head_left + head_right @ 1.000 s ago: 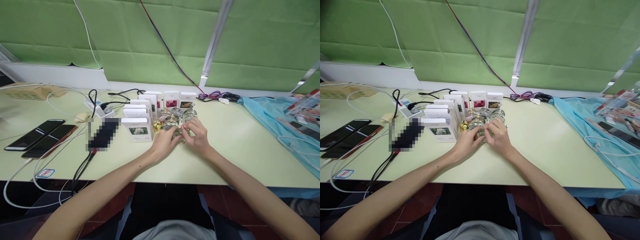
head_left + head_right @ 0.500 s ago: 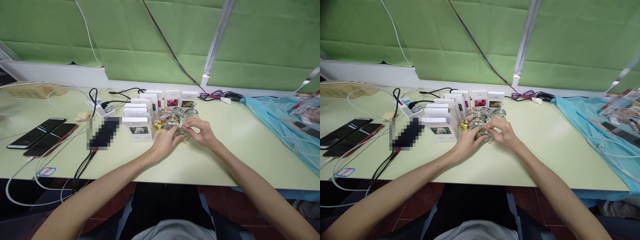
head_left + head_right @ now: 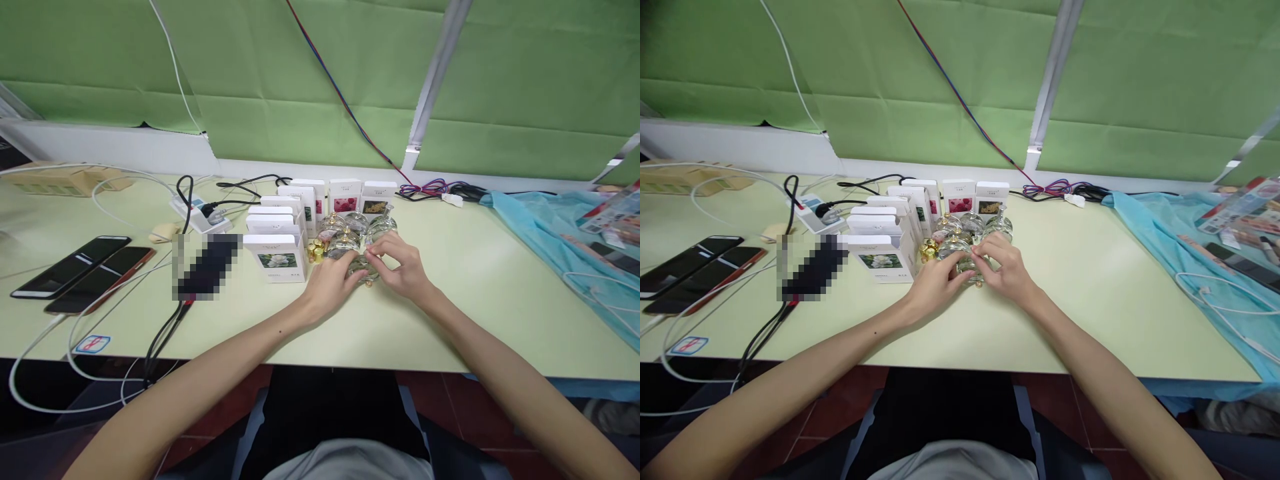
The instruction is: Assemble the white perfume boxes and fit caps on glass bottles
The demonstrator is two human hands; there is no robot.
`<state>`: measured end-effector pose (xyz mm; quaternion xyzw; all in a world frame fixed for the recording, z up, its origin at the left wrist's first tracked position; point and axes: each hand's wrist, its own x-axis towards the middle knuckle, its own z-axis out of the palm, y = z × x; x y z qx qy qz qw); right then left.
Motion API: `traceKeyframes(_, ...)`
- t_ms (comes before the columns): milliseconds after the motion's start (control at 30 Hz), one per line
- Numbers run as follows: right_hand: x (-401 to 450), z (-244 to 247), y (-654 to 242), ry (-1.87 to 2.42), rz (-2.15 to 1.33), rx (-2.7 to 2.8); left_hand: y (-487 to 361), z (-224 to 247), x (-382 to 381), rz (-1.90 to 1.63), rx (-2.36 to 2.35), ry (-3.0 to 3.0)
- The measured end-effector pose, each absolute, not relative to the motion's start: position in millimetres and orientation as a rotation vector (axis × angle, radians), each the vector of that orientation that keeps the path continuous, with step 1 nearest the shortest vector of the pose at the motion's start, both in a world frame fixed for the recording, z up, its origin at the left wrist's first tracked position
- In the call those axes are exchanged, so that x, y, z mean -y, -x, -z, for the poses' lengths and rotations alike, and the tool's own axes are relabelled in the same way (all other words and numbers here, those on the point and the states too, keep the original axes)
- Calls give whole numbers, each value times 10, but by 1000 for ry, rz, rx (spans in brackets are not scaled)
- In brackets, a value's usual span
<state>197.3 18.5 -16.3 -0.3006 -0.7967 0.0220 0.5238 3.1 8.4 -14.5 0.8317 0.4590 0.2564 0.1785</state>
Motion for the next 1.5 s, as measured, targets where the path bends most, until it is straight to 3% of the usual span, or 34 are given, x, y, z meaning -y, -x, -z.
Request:
traceKeyframes(900, -103, 6, -2031, 858, 23, 1847, -25, 136, -86, -724, -1325, -2357)
traceKeyframes(1133, -277, -1, -2393, 1192, 44, 1605, -24, 165, -103, -728, -1319, -2353)
traceKeyframes(1500, -428, 134, -2613, 1620, -43, 1743, -16, 133, -95, -731, -1312, -2358)
